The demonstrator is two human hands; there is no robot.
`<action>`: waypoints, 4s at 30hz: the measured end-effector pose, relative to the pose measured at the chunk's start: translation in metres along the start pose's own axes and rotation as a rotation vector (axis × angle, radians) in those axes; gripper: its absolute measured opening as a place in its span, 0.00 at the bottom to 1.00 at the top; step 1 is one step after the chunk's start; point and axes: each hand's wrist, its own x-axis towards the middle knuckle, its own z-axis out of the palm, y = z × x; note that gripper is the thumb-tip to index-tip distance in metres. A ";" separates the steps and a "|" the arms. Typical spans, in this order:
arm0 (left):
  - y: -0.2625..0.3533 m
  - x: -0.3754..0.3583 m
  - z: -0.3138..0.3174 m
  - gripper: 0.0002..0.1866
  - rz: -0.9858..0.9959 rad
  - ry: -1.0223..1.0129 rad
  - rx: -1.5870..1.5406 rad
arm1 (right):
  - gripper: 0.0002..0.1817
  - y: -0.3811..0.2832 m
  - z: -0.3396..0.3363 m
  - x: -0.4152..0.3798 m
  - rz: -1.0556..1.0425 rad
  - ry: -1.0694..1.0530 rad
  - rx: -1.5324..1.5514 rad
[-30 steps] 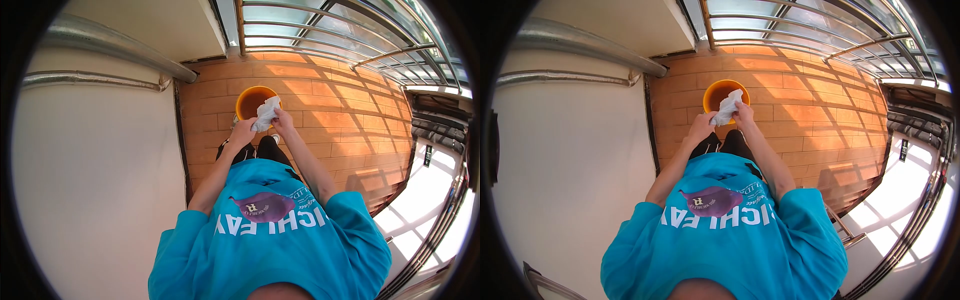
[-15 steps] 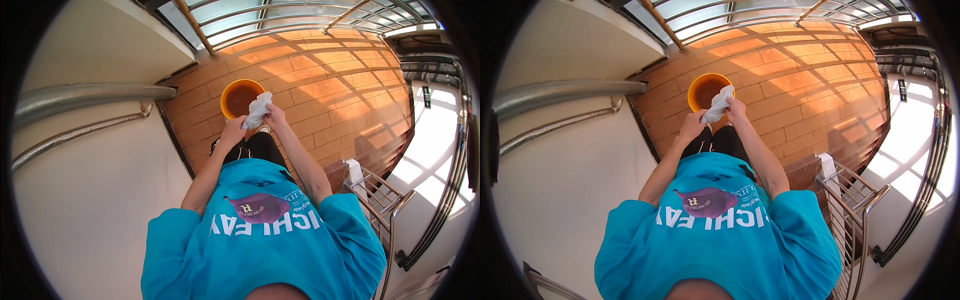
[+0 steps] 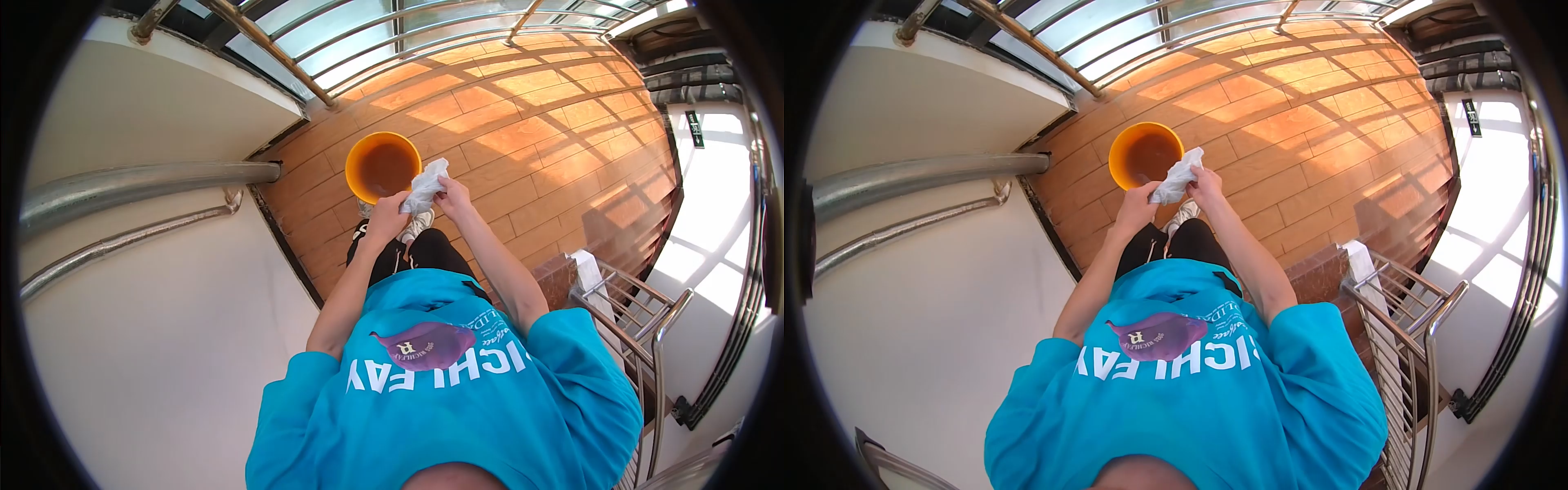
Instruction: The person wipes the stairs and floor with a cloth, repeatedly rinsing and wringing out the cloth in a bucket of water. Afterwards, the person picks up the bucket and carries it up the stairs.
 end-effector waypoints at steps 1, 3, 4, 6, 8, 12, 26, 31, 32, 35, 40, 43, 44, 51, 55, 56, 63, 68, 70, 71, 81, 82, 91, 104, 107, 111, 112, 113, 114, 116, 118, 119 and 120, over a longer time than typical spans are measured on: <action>0.001 0.000 0.005 0.15 0.003 0.007 0.015 | 0.11 -0.002 -0.005 -0.002 -0.015 0.029 0.007; 0.004 0.007 0.007 0.15 0.018 -0.023 -0.004 | 0.11 -0.004 -0.017 -0.006 -0.025 0.067 0.014; 0.007 0.006 0.008 0.15 0.030 -0.043 -0.019 | 0.11 -0.006 -0.022 -0.008 -0.028 0.050 0.018; 0.011 0.006 0.011 0.15 0.059 -0.032 -0.014 | 0.11 -0.010 -0.024 -0.011 -0.035 0.048 0.038; 0.013 0.011 0.013 0.15 0.088 -0.022 -0.004 | 0.11 -0.015 -0.023 -0.016 -0.053 0.065 0.054; 0.019 0.013 0.014 0.15 0.068 -0.045 -0.050 | 0.11 -0.016 -0.030 -0.013 -0.066 0.066 0.061; -0.019 0.023 -0.028 0.30 0.005 -0.286 -0.134 | 0.18 -0.003 0.002 0.019 -0.063 0.177 0.173; -0.052 0.064 -0.043 0.27 0.003 -0.279 -0.124 | 0.18 -0.009 0.020 0.040 -0.121 0.307 0.246; -0.056 0.076 -0.047 0.25 -0.031 -0.264 -0.108 | 0.18 -0.007 0.022 0.045 -0.120 0.324 0.263; -0.084 0.119 -0.057 0.22 -0.083 -0.310 -0.031 | 0.17 -0.015 0.043 0.062 -0.172 0.376 0.308; -0.121 0.178 -0.073 0.21 -0.112 -0.437 0.118 | 0.17 -0.006 0.059 0.079 -0.289 0.432 0.384; -0.144 0.203 -0.079 0.21 -0.083 -0.493 0.234 | 0.21 0.008 0.047 0.100 -0.319 0.423 0.352; -0.149 0.211 -0.079 0.22 -0.117 -0.497 0.301 | 0.23 0.020 0.037 0.116 -0.352 0.454 0.254; -0.234 0.274 -0.031 0.30 -0.201 -0.335 0.392 | 0.39 0.045 0.005 0.182 -0.440 0.754 -0.431; -0.286 0.307 0.008 0.25 -0.165 -0.258 0.375 | 0.40 0.072 -0.044 0.236 -0.383 0.645 -0.781; -0.330 0.320 0.026 0.28 -0.183 -0.257 0.347 | 0.39 0.081 -0.056 0.253 -0.390 0.668 -0.834; -0.411 0.369 0.062 0.20 -0.310 -0.065 0.349 | 0.35 0.121 -0.088 0.327 -0.371 0.708 -0.904; -0.384 0.399 0.036 0.20 -0.491 -0.506 0.307 | 0.28 0.109 -0.098 0.357 -0.192 0.717 -0.730; -0.374 0.401 0.033 0.20 -0.398 -0.553 0.390 | 0.28 0.118 -0.117 0.357 -0.196 0.666 -0.625; -0.372 0.404 0.032 0.20 -0.396 -0.525 0.345 | 0.28 0.113 -0.116 0.360 -0.188 0.594 -0.564; -0.264 0.403 -0.029 0.19 -0.349 -0.726 0.397 | 0.27 0.064 -0.046 0.202 -0.174 0.727 -0.420; -0.243 0.405 -0.034 0.19 -0.350 -0.736 0.350 | 0.27 0.046 -0.035 0.181 -0.172 0.808 -0.455; -0.050 0.430 -0.038 0.16 -0.327 -0.810 0.062 | 0.26 -0.089 -0.025 0.058 -0.301 0.889 -0.373; 0.181 0.535 0.104 0.17 0.077 -0.634 0.361 | 0.27 -0.327 -0.169 0.087 -0.579 0.799 -0.288; 0.203 0.572 0.154 0.17 0.052 -0.629 0.225 | 0.28 -0.386 -0.191 0.071 -0.566 0.805 -0.303; 0.282 0.620 0.210 0.17 0.100 -0.675 0.282 | 0.30 -0.466 -0.217 0.050 -0.527 0.885 -0.324; 0.292 0.640 0.225 0.18 0.159 -0.767 0.217 | 0.30 -0.469 -0.216 0.050 -0.490 0.897 -0.283; 0.304 0.669 0.251 0.18 0.197 -0.791 0.218 | 0.30 -0.505 -0.226 0.045 -0.506 0.934 -0.236; 0.318 0.697 0.288 0.19 0.230 -0.768 0.282 | 0.29 -0.513 -0.259 0.079 -0.553 1.079 -0.367; 0.339 0.710 0.320 0.20 0.063 -0.841 0.198 | 0.28 -0.531 -0.277 0.075 -0.498 1.037 -0.217; 0.371 0.743 0.366 0.19 0.130 -0.899 0.161 | 0.28 -0.570 -0.305 0.077 -0.555 1.032 -0.100; 0.381 0.754 0.384 0.20 0.173 -0.908 0.171 | 0.28 -0.581 -0.314 0.081 -0.558 1.038 -0.088; 0.398 0.766 0.402 0.20 0.188 -0.917 0.172 | 0.28 -0.601 -0.319 0.070 -0.546 1.058 -0.077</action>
